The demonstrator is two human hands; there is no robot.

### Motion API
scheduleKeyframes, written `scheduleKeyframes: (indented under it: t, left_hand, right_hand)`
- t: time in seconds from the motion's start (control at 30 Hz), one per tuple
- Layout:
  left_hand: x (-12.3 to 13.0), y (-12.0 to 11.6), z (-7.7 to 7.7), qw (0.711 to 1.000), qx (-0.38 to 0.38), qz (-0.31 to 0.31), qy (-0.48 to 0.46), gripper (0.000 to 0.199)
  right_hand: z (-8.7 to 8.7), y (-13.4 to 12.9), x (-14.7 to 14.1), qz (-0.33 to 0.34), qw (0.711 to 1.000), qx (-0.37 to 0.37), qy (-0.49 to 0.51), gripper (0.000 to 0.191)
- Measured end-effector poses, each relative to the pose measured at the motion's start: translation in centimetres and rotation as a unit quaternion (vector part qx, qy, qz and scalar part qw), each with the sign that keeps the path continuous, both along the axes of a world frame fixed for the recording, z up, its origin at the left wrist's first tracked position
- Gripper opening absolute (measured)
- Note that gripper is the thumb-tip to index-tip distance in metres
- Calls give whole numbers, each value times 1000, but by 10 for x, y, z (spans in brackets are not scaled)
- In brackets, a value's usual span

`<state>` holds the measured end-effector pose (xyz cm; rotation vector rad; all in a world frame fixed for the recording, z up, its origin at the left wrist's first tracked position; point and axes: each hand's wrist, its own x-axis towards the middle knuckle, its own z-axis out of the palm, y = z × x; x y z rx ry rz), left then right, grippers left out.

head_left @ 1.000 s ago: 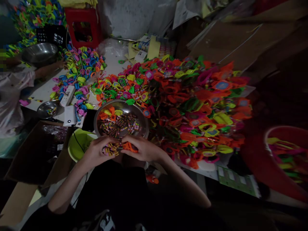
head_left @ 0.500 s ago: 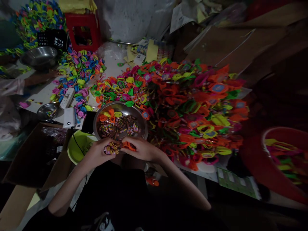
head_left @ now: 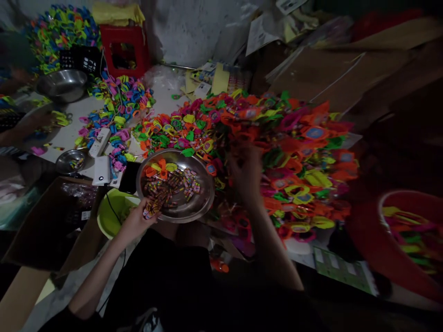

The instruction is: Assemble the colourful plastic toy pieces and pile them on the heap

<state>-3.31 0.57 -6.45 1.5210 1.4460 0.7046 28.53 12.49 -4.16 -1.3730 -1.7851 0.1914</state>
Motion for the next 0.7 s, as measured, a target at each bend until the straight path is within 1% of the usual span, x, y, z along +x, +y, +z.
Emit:
scheduleKeyframes:
  t: [0.03, 0.07, 0.1, 0.13, 0.2, 0.27, 0.33, 0.4, 0.57, 0.7]
  left_hand:
    - [3, -1, 0, 1000, -20, 4, -20, 26]
    - [5, -1, -1, 998, -39, 4, -45, 27]
    - [8, -2, -2, 996, -52, 3, -72, 28]
    - [10, -3, -2, 993, -61, 1, -97, 29]
    - [13, -6, -5, 989, -66, -2, -131, 32]
    - [13, -9, -7, 986, -70, -6, -149, 34]
    - [11, -11, -10, 985, -72, -6, -154, 34]
    - [8, -12, -14, 985, -71, 4, -160, 34]
    - [5, -9, -19, 982, -62, 17, -176, 32]
    - [8, -9, -18, 983, -62, 17, -174, 33]
  right_hand:
    - [-16, 2, -17, 52, 998, -37, -24, 40]
    - [-32, 3, -36, 127, 987, -75, -60, 35]
    - [-47, 5, -56, 176, 975, -104, -85, 32]
    - [-61, 8, -74, 210, 962, -135, -109, 32]
    - [-82, 15, -104, 252, 941, -183, -130, 35]
    - [-95, 24, -121, 264, 932, -211, -129, 35]
    - [-103, 31, -128, 267, 931, -219, -119, 32]
    - [-108, 33, -128, 281, 928, -220, -105, 29]
    - [-114, 18, -127, 321, 917, -227, -62, 18]
    - [-114, 13, -136, 313, 920, -234, -32, 26]
